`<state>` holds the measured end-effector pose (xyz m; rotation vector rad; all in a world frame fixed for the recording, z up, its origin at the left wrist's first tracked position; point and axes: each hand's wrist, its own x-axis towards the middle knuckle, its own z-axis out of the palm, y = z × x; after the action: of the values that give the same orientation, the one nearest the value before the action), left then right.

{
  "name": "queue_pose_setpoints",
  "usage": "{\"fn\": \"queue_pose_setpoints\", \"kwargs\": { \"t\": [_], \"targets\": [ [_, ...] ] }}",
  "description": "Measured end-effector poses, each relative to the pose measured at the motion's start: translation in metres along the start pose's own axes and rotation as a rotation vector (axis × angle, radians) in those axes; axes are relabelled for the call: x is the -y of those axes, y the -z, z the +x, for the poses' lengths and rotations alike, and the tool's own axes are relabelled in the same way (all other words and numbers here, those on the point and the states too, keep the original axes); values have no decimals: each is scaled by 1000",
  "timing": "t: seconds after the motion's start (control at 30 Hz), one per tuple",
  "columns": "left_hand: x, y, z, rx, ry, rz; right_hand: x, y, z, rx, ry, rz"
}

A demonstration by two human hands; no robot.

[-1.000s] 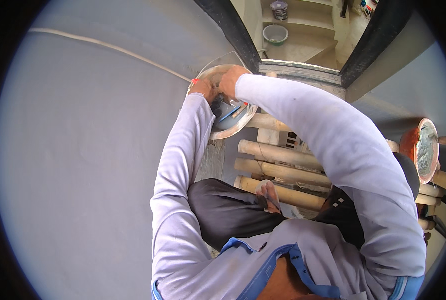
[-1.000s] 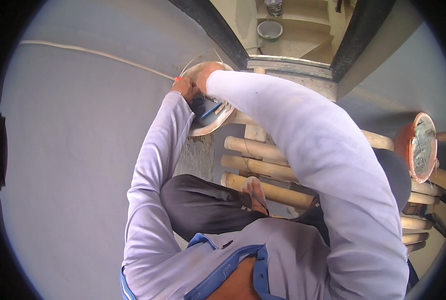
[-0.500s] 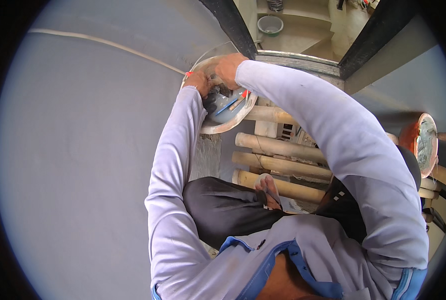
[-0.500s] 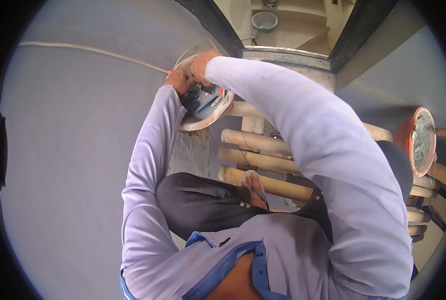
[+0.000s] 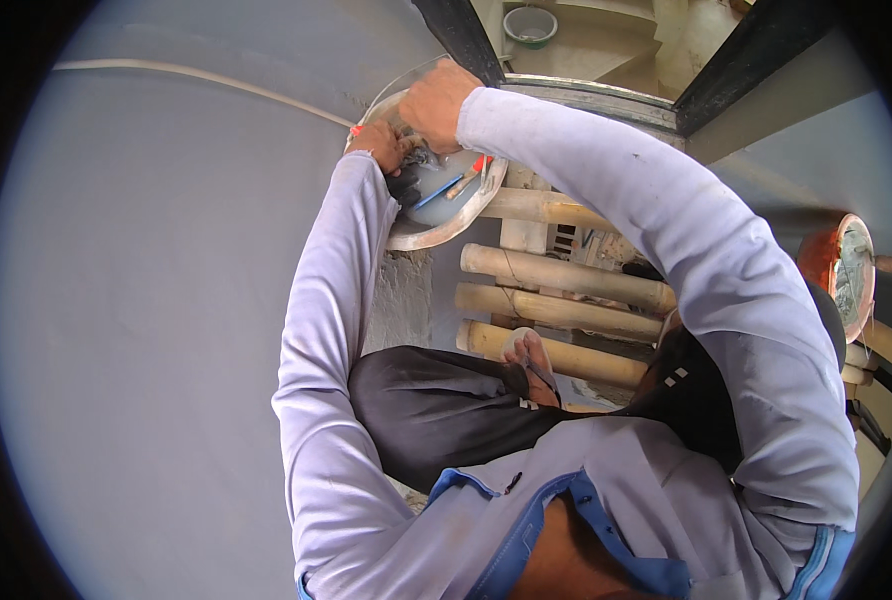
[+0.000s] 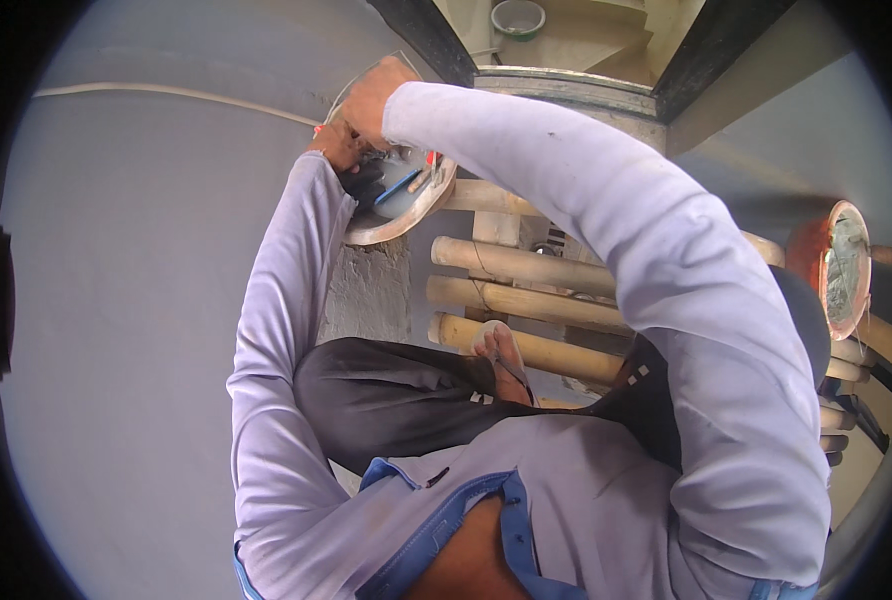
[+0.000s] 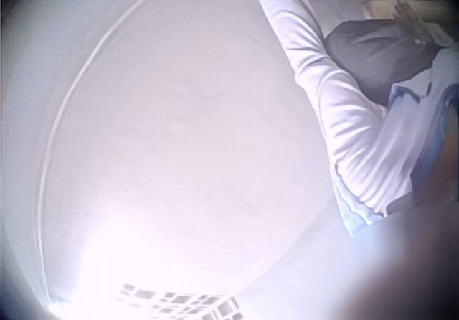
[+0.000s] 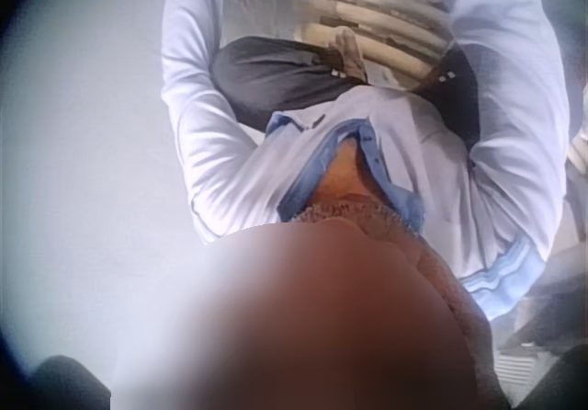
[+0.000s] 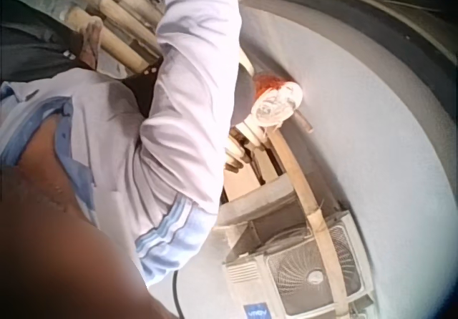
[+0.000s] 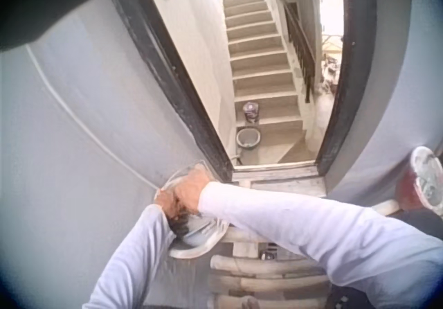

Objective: The person scoops plaster from a bucket using a trowel and applies it to a wall section, smoothing the surface with a larger trowel. The person repeats this process multiple times while sitting on a bamboo scaffold.

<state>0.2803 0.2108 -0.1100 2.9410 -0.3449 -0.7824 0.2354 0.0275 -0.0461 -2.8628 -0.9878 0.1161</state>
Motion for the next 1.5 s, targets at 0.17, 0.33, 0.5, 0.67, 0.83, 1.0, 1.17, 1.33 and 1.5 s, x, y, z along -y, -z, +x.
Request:
{"fn": "queue_pose_setpoints", "kwargs": {
  "t": [0.17,0.33,0.5,0.67,0.83,1.0,1.17,1.33,1.5],
  "targets": [
    [-16,19,-18,55,28,-51,-9,-25,6,-3,-54,-67],
    [-14,27,-44,-11,41,-158,-8,14,-15,53,-9,-11],
    [-2,41,-71,-87,-3,-134,-4,13,-9,58,28,26],
    [-11,55,-142,-238,46,-327,-38,25,-23,160,41,51],
    [-9,26,-186,-467,71,-540,-35,40,-42,19,135,135],
    [-5,-6,-195,-542,35,-1015,-41,36,-61,-129,176,160],
    [-25,-19,-196,-476,74,-1367,-46,43,-84,-28,12,289],
    [-37,-35,-188,-445,62,-1503,-57,23,-101,-349,104,455],
    [-56,-41,-181,-362,44,-1629,-35,-3,-113,-417,321,553]
  ]
}}
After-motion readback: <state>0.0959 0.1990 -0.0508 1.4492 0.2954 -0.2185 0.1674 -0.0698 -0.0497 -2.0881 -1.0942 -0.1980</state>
